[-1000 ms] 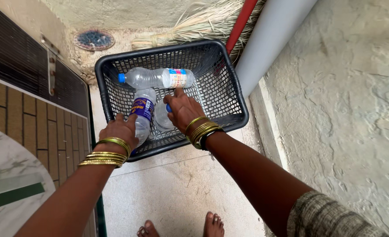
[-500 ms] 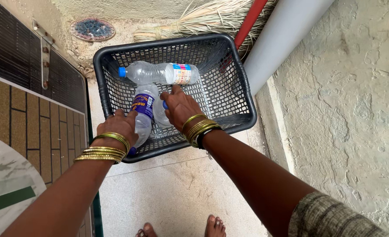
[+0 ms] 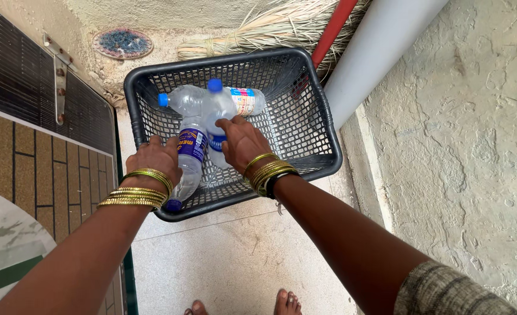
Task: The person picks up a plastic water bottle from a kitchen counter, carries it through a doorway, and places it into a basket in an outdoor area. The person then returns inside and touches the wall and door.
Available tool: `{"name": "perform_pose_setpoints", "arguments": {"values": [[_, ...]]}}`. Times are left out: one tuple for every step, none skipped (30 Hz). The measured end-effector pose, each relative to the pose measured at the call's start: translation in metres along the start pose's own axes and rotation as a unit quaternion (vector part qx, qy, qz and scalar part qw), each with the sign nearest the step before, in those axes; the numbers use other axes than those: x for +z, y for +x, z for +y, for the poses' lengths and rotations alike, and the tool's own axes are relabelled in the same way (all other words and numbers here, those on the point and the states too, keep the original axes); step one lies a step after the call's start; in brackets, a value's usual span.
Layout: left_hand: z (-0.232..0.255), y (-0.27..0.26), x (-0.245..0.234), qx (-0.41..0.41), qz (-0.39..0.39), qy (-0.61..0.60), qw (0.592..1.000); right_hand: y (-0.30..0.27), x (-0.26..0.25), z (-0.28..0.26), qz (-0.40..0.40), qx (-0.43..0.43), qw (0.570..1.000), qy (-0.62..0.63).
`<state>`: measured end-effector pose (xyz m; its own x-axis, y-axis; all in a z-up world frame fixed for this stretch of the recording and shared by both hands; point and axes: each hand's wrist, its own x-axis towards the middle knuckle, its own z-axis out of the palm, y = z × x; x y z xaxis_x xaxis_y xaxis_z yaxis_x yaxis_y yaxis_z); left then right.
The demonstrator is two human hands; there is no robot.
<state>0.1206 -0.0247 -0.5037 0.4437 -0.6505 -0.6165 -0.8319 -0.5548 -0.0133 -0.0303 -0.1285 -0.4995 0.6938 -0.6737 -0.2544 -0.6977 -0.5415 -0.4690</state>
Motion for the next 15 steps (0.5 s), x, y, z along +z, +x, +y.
{"name": "perform_pose_setpoints", "arguments": {"values": [[0.0,0.0,-0.001,0.003,0.003,0.003,1.0,-0.001,-0.001,0.0,-0.007,0.008,1.0,-0.005],[0.001,-0.001,-0.001,0.006,0.006,0.006,1.0,-0.001,-0.002,0.0,-0.014,0.016,1.0,-0.01],[0.002,-0.002,-0.002,0.009,0.009,0.009,1.0,-0.003,-0.002,0.001,-0.015,0.014,1.0,-0.014],[0.004,-0.003,-0.003,0.01,0.005,0.015,1.0,-0.005,-0.003,0.003,-0.015,0.012,1.0,-0.019],[0.005,-0.004,-0.004,0.011,0.002,0.021,1.0,-0.007,-0.003,0.004,-0.016,0.009,1.0,-0.024],[0.006,-0.005,-0.005,0.011,-0.002,0.028,1.0,-0.009,-0.003,0.006,-0.008,0.001,1.0,-0.028],[0.009,-0.005,-0.006,0.011,-0.003,0.028,1.0,-0.01,-0.004,0.007,0.0,-0.007,0.999,-0.032],[0.012,-0.006,-0.006,0.01,-0.003,0.029,1.0,-0.011,-0.004,0.008,0.007,-0.016,0.999,-0.036],[0.013,-0.007,-0.006,0.01,-0.004,0.03,0.999,-0.012,-0.003,0.009,-0.006,-0.002,0.999,-0.033],[0.014,-0.007,-0.007,0.011,-0.002,0.032,0.999,-0.013,-0.004,0.01,-0.019,0.012,0.999,-0.03],[0.016,-0.008,-0.006,0.013,-0.001,0.033,0.999,-0.014,-0.004,0.011,-0.032,0.026,0.999,-0.027],[0.018,-0.008,-0.006,0.015,0.001,0.033,0.999,-0.015,-0.005,0.012,-0.031,0.025,0.999,-0.029],[0.02,-0.008,-0.007,0.016,0.0,0.034,0.999,-0.016,-0.006,0.014,-0.03,0.025,0.999,-0.03],[0.021,-0.008,-0.007,0.018,-0.003,0.035,0.999,-0.018,-0.007,0.015,-0.03,0.025,0.999,-0.031],[0.023,-0.009,-0.007,0.02,-0.006,0.036,0.999,-0.019,-0.009,0.016,-0.03,0.027,0.999,-0.031]]}}
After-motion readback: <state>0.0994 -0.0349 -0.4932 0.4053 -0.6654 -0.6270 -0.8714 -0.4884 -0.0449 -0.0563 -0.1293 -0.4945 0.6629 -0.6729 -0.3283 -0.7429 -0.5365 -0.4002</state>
